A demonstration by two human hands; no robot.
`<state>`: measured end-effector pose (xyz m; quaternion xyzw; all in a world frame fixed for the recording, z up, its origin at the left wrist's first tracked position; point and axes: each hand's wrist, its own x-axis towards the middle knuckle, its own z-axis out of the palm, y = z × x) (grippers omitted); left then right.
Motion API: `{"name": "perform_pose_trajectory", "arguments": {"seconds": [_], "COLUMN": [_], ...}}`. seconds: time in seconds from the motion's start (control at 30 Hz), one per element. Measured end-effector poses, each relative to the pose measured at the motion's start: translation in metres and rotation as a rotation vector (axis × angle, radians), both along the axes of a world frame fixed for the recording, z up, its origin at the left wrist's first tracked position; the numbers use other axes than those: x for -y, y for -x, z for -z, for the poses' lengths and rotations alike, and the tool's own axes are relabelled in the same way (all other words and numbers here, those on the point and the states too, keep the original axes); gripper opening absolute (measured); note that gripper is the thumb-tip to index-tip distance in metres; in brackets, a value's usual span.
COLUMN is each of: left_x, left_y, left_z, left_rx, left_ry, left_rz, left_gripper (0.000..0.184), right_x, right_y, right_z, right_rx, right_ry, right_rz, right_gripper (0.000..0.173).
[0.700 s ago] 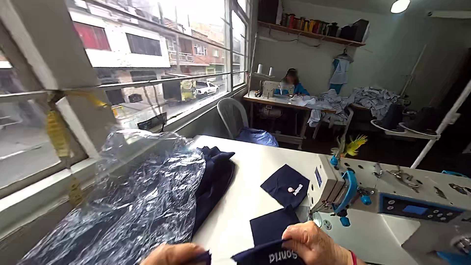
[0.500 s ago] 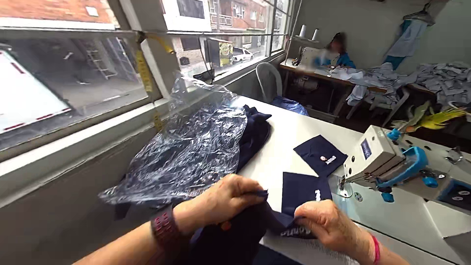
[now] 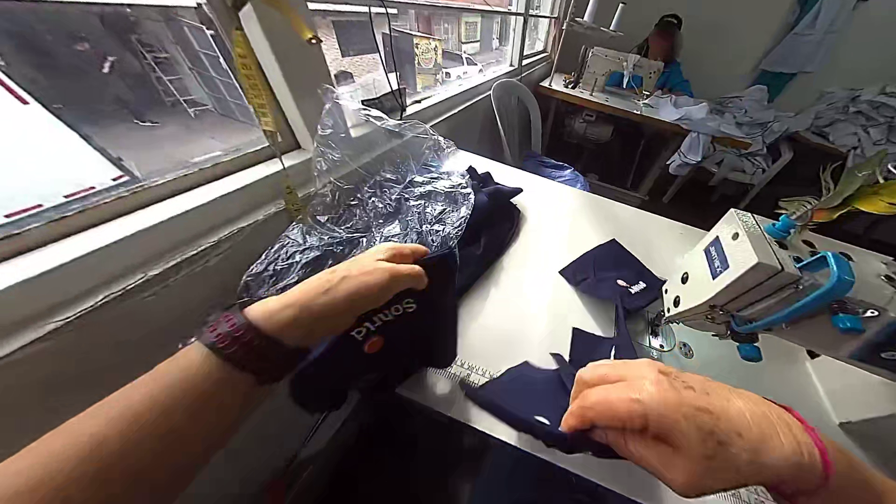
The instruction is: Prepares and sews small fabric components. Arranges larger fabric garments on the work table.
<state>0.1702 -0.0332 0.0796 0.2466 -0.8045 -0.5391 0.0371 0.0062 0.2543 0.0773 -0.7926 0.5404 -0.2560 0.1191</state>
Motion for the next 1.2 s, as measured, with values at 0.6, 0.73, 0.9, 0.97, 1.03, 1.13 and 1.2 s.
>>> {"name": "perform_pose_trajectory", "arguments": {"seconds": [0.6, 0.73, 0.9, 0.97, 1.03, 1.13, 1.2], "left_x": [-0.071, -0.061, -0.074, -0.077, -0.076, -0.073, -0.076], "left_y": [0.077, 0.069, 0.064, 0.065, 0.066, 0.070, 0.074], "left_z": [0.035, 0.037, 0.035, 0.036, 0.039, 0.042, 0.043], "left_rx": [-0.288, -0.271, -0.238, -0.230, -0.236, -0.227, -0.225], "left_ry": [-0.068, -0.087, -0.347, -0.402, -0.436, -0.414, -0.383], "left_rz": [0.606, 0.567, 0.426, 0.350, 0.322, 0.306, 0.318], "left_gripper": [0.008, 0.010, 0.037, 0.036, 0.034, 0.031, 0.029], "right_x": [0.027, 0.007, 0.002, 0.002, 0.001, -0.002, 0.004], "right_y": [0.030, 0.042, 0.032, 0.030, 0.029, 0.019, 0.015], "right_z": [0.016, 0.020, 0.022, 0.023, 0.023, 0.012, 0.012], "right_rx": [0.384, 0.766, 0.587, 0.440, 0.297, 0.284, 0.252], "right_ry": [-0.031, -0.109, 0.068, 0.097, 0.124, 0.107, 0.172], "right_rz": [0.653, 0.569, 0.566, 0.543, 0.479, 0.247, 0.273], "right_gripper": [0.020, 0.005, 0.007, 0.004, 0.004, 0.010, 0.011]}}
